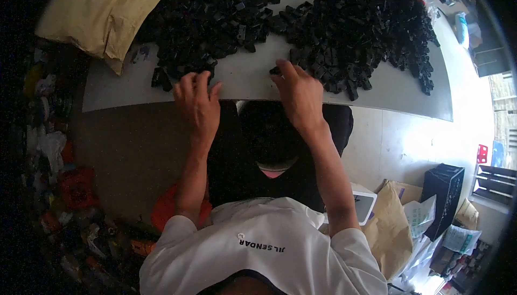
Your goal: The person assembles small black plastic components by hand, pours more parts onto the table from an envelope, and fits additional components together.
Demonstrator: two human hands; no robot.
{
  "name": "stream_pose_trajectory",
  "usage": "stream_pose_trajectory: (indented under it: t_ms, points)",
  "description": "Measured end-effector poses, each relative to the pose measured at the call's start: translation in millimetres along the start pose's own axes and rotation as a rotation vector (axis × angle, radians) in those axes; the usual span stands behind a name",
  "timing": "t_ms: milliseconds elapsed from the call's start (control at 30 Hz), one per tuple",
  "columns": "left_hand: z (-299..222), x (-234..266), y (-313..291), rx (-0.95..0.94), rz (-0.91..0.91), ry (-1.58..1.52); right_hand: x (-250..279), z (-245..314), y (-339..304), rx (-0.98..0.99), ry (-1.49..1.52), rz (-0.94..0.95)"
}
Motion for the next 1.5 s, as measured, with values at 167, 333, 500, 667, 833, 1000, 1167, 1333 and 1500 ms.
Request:
stream_pose_trajectory:
  t_ms: [167,333,500,667,833,1000,1167,1333,1500]
  points:
    - [3.3,-21.9,-12.7,-0.084,-0.045,-0.134,-25.1,0.3,4.5,-0.003,-0.345,0.073]
    - [-4.8,-22.4,-10.7,-0.077,-0.041,-0.389,-12.5,-7.1,-1.4,0.043,-0.095,0.009]
    - [-22.1,-14.0,-2.9,0.153,0.083,-0.759,-5.8,10.3,1.0,-0.133,0.402,0.073]
    - [-26.5,-5.8,3.9,0.231,0.306,-0.934,-3.3,11.4,1.3,0.127,0.450,0.138]
    - [-29.2,-6.4,-1.5,0.609,0.510,-1.369,-5.8,9.6,-5.7,0.047,0.572,0.152]
    - [-40.3,-10.8,-5.8,0.675,0.328,-1.695,-13.5,11.8,-20.0,-0.215,0.746,0.219]
    - [-37.9,-13.7,-5.4,0.882,0.387,-1.849,-3.3,7.9,-19.4,-0.140,0.644,0.097]
    - [-40.1,-14.8,-0.9,0.805,0.424,-1.774,-1.6,14.3,-13.7,-0.030,0.577,0.073]
    - [-41.6,-18.6,-1.7,0.828,0.474,-1.778,-2.8,11.1,-18.1,0.016,0.517,0.037]
Point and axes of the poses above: each hand's wrist, its own y-axis towards the middle knuckle, its own x-axis out of the back of the hand, z = x × y, the point moved 2 cm from there along y, towards the middle knuckle, and after that the axes turned 5 degrees about -z, right-handed, at the moved point
